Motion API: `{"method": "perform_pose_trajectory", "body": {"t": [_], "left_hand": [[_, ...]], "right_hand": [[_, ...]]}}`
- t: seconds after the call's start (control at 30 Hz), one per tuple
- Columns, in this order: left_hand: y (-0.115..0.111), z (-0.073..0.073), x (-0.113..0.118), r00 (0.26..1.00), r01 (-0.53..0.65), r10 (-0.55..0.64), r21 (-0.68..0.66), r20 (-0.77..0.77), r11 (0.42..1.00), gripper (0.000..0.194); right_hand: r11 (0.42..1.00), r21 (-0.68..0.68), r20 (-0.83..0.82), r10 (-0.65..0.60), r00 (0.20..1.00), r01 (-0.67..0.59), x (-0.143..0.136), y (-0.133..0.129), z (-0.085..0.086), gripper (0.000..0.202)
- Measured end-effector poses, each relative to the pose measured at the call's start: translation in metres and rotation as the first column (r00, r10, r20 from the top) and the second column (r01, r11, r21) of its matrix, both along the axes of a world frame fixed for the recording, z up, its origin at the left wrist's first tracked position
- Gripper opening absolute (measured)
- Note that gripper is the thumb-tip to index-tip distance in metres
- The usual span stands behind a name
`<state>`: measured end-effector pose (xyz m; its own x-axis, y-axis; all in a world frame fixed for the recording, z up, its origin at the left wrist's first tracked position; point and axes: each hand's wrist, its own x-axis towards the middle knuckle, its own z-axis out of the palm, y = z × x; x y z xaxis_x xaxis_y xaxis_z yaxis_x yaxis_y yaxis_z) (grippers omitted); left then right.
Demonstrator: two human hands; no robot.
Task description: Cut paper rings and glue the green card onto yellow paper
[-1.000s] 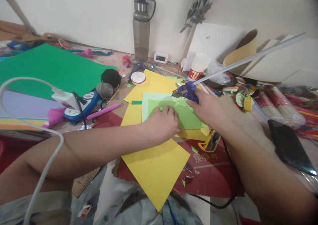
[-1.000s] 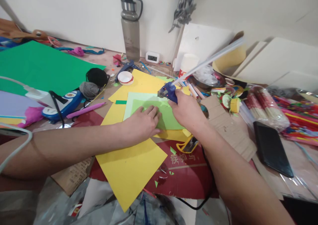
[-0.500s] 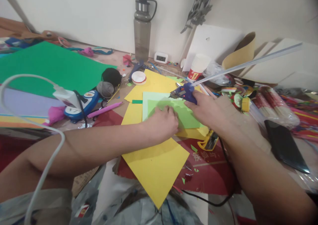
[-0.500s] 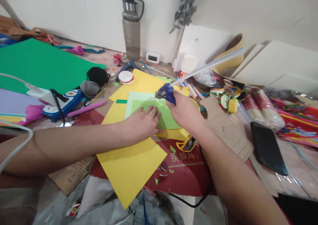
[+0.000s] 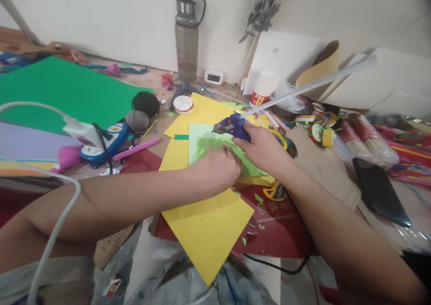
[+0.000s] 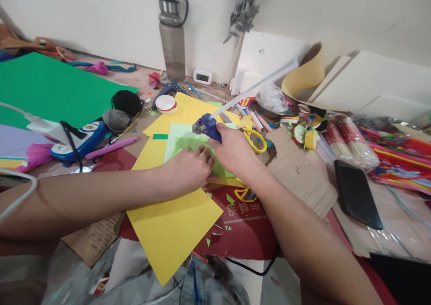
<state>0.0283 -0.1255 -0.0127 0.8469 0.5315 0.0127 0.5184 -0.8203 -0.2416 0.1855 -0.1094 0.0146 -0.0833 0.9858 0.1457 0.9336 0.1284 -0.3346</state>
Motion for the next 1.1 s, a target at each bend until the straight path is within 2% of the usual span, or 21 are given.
{"method": "perform_pose_trajectory", "body": {"t": [0.17, 0.27, 0.47, 0.53, 0.67, 0.77, 0.97, 1.1], "left_hand": [[-0.003, 0.007, 0.0, 0.999, 0.024, -0.023, -0.049, 0.022, 0.999, 0.044], [-0.004, 0.009, 0.0, 0.999, 0.038, -0.036, -0.089, 0.028, 0.995, 0.046], [-0.006, 0.009, 0.001, 0.999, 0.044, -0.042, -0.091, 0.021, 0.995, 0.041], [-0.008, 0.012, 0.001, 0.999, 0.046, -0.044, -0.106, 0.014, 0.993, 0.043], [-0.011, 0.017, 0.001, 1.0, 0.013, -0.01, -0.149, 0.021, 0.989, 0.048], [-0.011, 0.017, 0.002, 0.999, 0.022, -0.018, -0.135, 0.026, 0.991, 0.047], [-0.01, 0.014, 0.002, 0.999, 0.024, -0.02, -0.122, 0.038, 0.992, 0.048], [-0.01, 0.014, 0.002, 0.999, 0.041, -0.036, -0.13, 0.04, 0.991, 0.047]], "right_hand": [[0.992, 0.055, 0.136, -0.123, 0.983, 0.116, 0.022, 0.001, 0.003, 0.021], [0.984, 0.064, 0.198, -0.177, 0.964, 0.168, 0.023, 0.0, 0.005, 0.022], [0.998, -0.02, 0.105, -0.059, 0.993, 0.061, -0.004, -0.004, 0.004, 0.026], [0.998, -0.026, 0.107, -0.059, 0.993, 0.062, -0.002, -0.006, 0.005, 0.026], [0.988, -0.022, 0.196, -0.148, 0.969, 0.155, 0.019, -0.009, 0.014, 0.023], [0.986, -0.009, 0.216, -0.161, 0.963, 0.166, 0.026, -0.012, 0.019, 0.02], [0.998, -0.008, 0.143, -0.062, 0.988, 0.064, 0.016, -0.012, 0.009, 0.018], [0.992, 0.006, 0.165, -0.129, 0.978, 0.129, 0.022, -0.007, 0.007, 0.02]]}}
